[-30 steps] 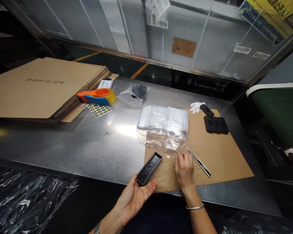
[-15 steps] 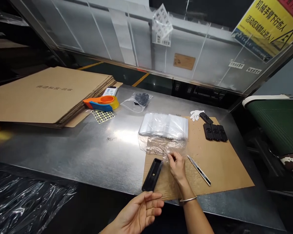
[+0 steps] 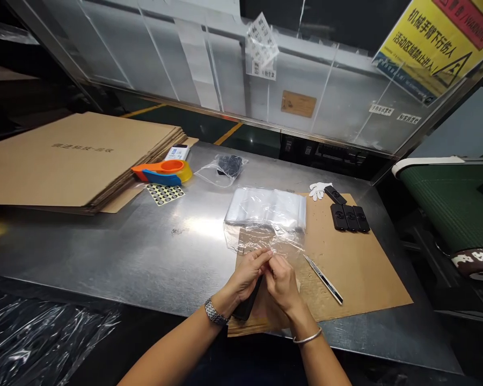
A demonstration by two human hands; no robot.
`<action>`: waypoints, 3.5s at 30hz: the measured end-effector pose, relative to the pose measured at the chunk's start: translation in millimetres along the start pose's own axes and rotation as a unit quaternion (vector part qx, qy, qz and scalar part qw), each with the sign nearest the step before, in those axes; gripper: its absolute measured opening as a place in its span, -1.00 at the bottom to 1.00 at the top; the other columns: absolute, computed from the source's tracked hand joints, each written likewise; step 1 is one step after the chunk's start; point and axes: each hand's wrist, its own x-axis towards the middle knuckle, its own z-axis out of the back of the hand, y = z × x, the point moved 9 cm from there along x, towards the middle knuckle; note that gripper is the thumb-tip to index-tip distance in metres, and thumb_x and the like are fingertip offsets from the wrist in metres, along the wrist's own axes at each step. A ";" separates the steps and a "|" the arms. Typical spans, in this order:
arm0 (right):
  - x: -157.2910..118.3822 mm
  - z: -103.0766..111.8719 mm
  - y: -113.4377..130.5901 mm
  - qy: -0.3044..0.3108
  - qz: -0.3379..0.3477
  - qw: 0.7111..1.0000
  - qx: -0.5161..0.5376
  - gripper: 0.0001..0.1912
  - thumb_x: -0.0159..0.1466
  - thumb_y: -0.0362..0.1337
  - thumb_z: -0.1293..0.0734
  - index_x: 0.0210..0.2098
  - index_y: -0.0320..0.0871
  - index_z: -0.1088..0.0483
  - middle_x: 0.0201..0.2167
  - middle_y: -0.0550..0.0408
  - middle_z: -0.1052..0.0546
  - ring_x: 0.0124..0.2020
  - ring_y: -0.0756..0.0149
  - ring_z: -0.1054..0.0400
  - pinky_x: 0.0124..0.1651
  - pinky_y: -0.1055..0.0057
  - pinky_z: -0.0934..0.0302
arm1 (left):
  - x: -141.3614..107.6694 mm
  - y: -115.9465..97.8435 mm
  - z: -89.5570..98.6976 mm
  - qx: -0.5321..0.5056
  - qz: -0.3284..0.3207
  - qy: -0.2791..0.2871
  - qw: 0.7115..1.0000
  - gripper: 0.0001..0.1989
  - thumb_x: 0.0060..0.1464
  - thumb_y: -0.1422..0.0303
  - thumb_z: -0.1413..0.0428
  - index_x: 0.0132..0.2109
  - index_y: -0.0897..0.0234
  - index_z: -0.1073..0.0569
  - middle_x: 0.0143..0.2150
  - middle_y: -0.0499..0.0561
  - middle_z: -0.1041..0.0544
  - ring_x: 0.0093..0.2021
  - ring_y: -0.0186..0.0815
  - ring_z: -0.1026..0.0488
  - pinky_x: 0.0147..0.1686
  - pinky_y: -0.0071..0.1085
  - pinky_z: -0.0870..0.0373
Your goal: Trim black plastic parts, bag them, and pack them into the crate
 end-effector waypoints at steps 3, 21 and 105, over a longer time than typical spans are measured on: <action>-4.7 -2.6 3.1 -0.005 -0.002 1.000 0.011 -0.77 0.26 -0.28 -0.15 -0.51 -0.16 -0.28 -0.53 0.12 -0.37 -0.46 0.39 -0.25 -0.36 0.48 -0.13 | 3.4 6.1 -1.8 -0.017 0.012 0.019 1.000 -0.79 -0.28 0.38 -0.28 -0.53 0.43 -0.42 -0.59 -0.05 -0.41 -0.55 -0.45 -0.34 -0.52 -0.55 -0.24; -13.5 -11.1 11.6 0.010 -0.053 0.999 0.006 -0.80 0.26 -0.28 -0.17 -0.41 -0.15 -0.38 -0.46 0.06 -0.42 -0.36 0.29 -0.27 -0.28 0.40 -0.12 | -7.9 -8.0 46.3 -0.117 -0.027 -0.116 0.986 -0.88 0.11 0.56 0.04 -0.37 0.37 -0.33 -0.40 0.07 -0.48 -0.39 -0.39 -0.48 -0.29 -0.42 -0.46; 34.8 -67.8 166.6 0.207 0.148 0.951 0.177 -0.85 0.27 -0.29 -0.16 -0.23 -0.09 -0.34 -0.52 0.13 -0.44 -0.54 0.40 -0.35 -0.50 0.55 -0.24 | -119.4 -72.4 171.8 -0.147 -0.206 -0.232 0.939 -0.79 -0.04 0.21 -0.09 -0.42 0.28 -0.41 -0.59 -0.06 -0.36 -0.57 -0.40 -0.29 -0.52 -0.47 -0.17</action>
